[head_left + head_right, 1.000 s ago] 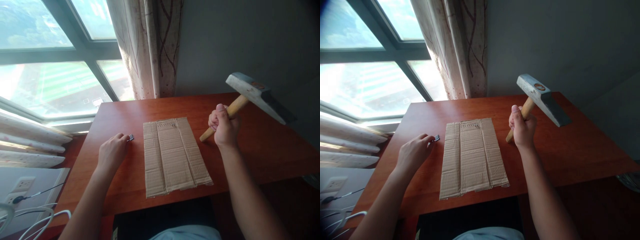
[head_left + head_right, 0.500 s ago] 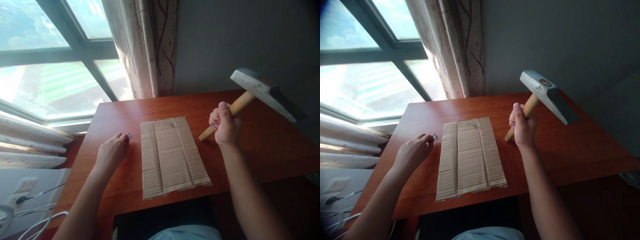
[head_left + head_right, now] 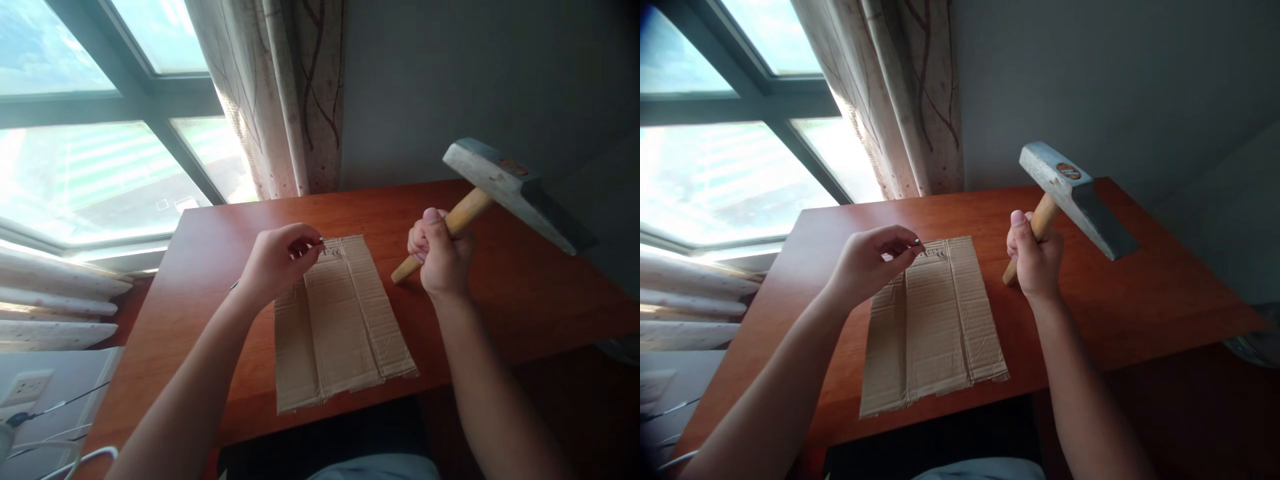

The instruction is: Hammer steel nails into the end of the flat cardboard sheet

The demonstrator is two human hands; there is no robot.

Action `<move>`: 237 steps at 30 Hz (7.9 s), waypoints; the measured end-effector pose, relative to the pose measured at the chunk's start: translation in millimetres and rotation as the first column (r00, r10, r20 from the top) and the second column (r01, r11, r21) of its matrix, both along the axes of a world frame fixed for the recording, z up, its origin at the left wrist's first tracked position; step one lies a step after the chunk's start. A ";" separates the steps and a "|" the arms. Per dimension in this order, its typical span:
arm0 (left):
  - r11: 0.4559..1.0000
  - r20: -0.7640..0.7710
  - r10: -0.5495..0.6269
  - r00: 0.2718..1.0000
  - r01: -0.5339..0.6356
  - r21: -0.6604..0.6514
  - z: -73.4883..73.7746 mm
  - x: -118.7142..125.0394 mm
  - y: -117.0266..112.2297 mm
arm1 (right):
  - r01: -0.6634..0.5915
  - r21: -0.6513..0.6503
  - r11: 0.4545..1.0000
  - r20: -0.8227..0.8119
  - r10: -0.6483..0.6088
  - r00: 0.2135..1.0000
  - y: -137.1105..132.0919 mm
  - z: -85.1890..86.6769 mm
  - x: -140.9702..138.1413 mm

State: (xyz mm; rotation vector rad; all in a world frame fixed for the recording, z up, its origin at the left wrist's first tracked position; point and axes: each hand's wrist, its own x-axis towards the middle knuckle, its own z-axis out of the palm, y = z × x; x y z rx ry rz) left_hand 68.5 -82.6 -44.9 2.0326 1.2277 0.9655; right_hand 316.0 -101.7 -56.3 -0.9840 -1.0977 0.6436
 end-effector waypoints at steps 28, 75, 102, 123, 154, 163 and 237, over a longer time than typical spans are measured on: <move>0.998 -0.075 0.049 0.996 -0.045 0.052 -11.2 10.2 4.3 | 0.012 -0.002 1.000 -0.024 -0.012 1.000 -2.1 0.2 0.9; 0.992 -0.079 0.067 0.995 -0.058 0.116 -20.8 11.3 3.5 | -0.014 -0.522 0.853 0.626 0.394 0.673 -15.2 37.0 24.2; 0.994 -0.107 0.051 0.993 -0.039 0.104 -22.1 11.5 3.4 | 0.042 -0.519 0.854 0.811 0.477 0.339 -17.7 83.8 -11.5; 0.995 -0.192 -0.007 0.981 0.026 0.095 -17.4 7.7 5.0 | 0.070 -0.565 0.822 0.793 0.517 0.323 -17.8 77.3 -12.8; 0.997 -0.375 0.005 0.927 0.023 0.070 -23.7 -8.9 1.9 | 0.022 -0.601 0.799 0.756 0.560 0.338 -16.6 63.5 -19.4; 0.999 -0.384 -0.003 0.923 0.020 0.039 -21.8 -8.4 0.9 | 0.005 -0.608 0.794 0.742 0.566 0.360 -15.5 52.1 -18.5; 0.909 -0.745 0.317 0.587 -0.412 0.063 -44.2 -121.5 -17.2 | -0.038 0.010 0.999 -0.036 0.038 0.999 3.1 -1.2 -2.8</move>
